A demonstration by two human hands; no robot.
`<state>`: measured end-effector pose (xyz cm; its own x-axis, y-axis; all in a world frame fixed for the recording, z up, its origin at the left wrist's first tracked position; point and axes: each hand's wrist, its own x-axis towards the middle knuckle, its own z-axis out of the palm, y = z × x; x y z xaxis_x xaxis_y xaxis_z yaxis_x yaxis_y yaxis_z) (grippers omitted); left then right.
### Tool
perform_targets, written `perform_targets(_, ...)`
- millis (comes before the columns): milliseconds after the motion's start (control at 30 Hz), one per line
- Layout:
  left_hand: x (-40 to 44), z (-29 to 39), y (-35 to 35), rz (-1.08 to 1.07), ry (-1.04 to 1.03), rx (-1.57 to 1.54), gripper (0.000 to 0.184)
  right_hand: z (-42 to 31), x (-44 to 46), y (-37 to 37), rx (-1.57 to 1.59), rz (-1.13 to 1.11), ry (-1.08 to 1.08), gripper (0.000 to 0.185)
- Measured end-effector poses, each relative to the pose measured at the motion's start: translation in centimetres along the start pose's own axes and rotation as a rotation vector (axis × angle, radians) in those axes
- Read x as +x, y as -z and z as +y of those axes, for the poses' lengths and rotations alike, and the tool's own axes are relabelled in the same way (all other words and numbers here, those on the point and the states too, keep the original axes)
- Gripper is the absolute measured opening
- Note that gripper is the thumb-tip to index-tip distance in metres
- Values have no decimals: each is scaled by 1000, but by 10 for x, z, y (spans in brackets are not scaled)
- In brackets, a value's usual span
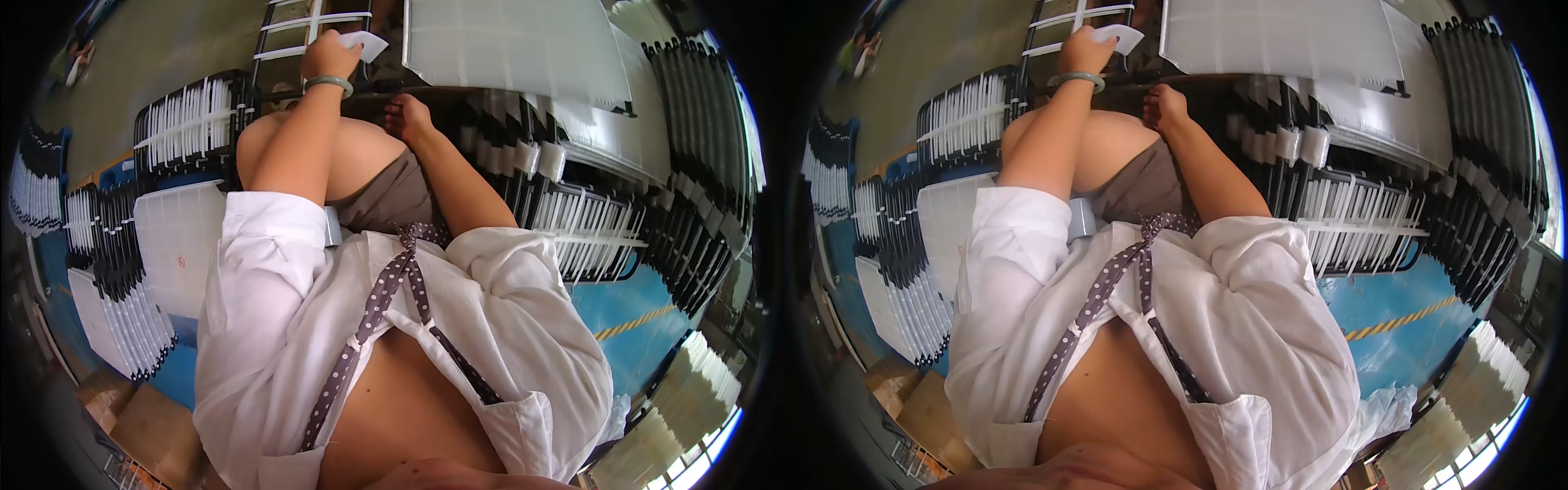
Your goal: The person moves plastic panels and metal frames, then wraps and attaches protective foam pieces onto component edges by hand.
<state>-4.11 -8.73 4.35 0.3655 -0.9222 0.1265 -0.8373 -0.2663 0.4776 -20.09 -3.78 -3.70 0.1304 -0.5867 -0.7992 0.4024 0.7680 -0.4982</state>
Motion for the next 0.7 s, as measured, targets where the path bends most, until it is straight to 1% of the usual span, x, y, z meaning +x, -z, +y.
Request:
perform_targets(33,3,5,0,-11,10,69,34,0,-1,0,-32,6,30,15)
perform_targets(67,2,6,-3,-60,-21,27,29,2,-1,-2,-65,-6,67,18)
perform_targets(100,3,5,-9,-81,-92,29,30,1,2,-9,-99,-35,112,22)
perform_targets(133,7,-1,-26,-129,-120,71,31,0,4,-13,-87,-31,129,29)
perform_targets(167,2,4,-19,-278,-118,38,26,1,7,-15,-74,-34,145,36)
perform_targets(200,-1,5,-22,-294,-231,101,21,4,11,-16,-79,-25,205,39)
perform_targets(233,1,5,-33,-301,-287,195,19,8,27,-9,-141,-49,236,40)
perform_targets(267,3,-2,-50,-271,-324,233,16,8,30,-8,-152,-28,246,42)
perform_targets(300,-4,5,-51,-271,-275,315,17,9,34,-6,-159,5,253,44)
perform_targets(333,-11,9,-43,-360,-309,362,22,11,47,1,-163,7,291,46)
perform_targets(367,-11,13,-43,-421,-297,417,22,10,42,0,-164,18,327,48)
perform_targets(400,-11,13,-44,-452,-303,420,23,9,38,0,-147,62,359,43)
perform_targets(433,-13,17,-37,-488,-310,421,24,10,42,3,-190,61,408,41)
perform_targets(500,-13,20,-24,-581,-362,368,29,16,54,16,-278,64,500,36)
perform_targets(533,-15,19,-21,-632,-387,340,32,12,34,9,-270,103,432,33)
perform_targets(633,-9,6,-30,-619,-387,-10,42,11,29,11,-394,43,330,37)
perform_targets(667,-9,3,-31,-591,-401,-89,45,14,37,14,-383,40,301,40)
perform_targets(700,-8,2,-31,-633,-409,-90,44,16,45,15,-367,11,285,40)
